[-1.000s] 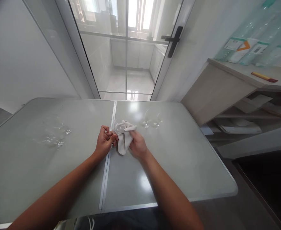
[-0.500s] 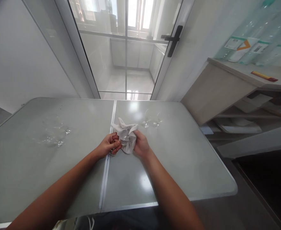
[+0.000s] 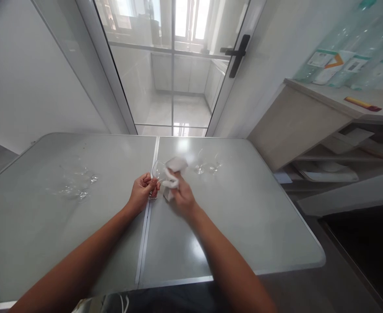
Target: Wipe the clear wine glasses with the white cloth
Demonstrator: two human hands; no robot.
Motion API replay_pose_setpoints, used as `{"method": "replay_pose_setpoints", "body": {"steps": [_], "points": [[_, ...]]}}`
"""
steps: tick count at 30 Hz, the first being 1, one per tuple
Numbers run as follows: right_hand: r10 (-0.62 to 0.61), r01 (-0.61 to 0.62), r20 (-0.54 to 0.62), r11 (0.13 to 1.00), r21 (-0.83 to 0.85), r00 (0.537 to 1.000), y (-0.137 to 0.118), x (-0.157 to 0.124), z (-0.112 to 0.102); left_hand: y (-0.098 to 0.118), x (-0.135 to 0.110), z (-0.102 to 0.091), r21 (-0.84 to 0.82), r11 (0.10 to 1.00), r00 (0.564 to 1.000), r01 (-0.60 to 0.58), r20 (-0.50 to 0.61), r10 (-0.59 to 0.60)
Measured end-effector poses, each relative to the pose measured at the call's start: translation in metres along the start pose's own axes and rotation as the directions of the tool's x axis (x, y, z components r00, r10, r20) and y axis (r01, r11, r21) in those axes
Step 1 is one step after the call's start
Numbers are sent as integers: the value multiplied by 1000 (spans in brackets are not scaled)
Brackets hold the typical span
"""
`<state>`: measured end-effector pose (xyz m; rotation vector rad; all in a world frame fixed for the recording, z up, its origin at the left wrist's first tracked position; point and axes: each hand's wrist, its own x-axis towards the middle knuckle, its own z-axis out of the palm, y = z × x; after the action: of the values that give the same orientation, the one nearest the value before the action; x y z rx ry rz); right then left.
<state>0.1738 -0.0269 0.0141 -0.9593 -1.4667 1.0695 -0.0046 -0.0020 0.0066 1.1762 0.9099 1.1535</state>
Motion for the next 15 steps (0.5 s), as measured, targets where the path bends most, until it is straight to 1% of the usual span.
{"method": "replay_pose_setpoints", "body": {"steps": [1,2,3,4,5,7,9,11,12,13,15], "points": [[-114,130,100,978,-163,988,-1,0,-1,0,-1,-2,97,995,999,-38,-32,42],[-205,257,194,918,-301,959,-1,0,-2,-1,-2,-3,219,972,993,-88,-59,103],[-261,353,265,844,-404,928,0,0,-3,-2,-3,-5,353,925,981,-144,-75,182],[-278,404,315,780,-478,908,0,0,-5,-4,-4,-6,479,855,961,-201,-74,268],[-275,428,343,727,-537,898,1,0,-6,-6,-5,-7,586,770,935,-254,-55,350],[-258,438,361,646,-626,896,2,0,-8,-11,-6,-8,726,597,882,-341,28,470],[-256,435,354,593,-677,900,0,0,-8,-15,-7,-8,794,448,842,-411,141,521],[-270,416,317,579,-701,909,-3,0,-8,-17,-7,-8,818,325,814,-476,270,514],[-276,396,285,594,-700,918,-4,0,-8,-17,-8,-8,814,273,797,-513,333,504],[-276,366,244,629,-686,930,-5,0,-7,-16,-9,-8,803,226,775,-552,393,495],[-248,278,134,748,-603,959,-6,0,-7,-14,-10,-9,765,155,722,-625,491,488]]}}
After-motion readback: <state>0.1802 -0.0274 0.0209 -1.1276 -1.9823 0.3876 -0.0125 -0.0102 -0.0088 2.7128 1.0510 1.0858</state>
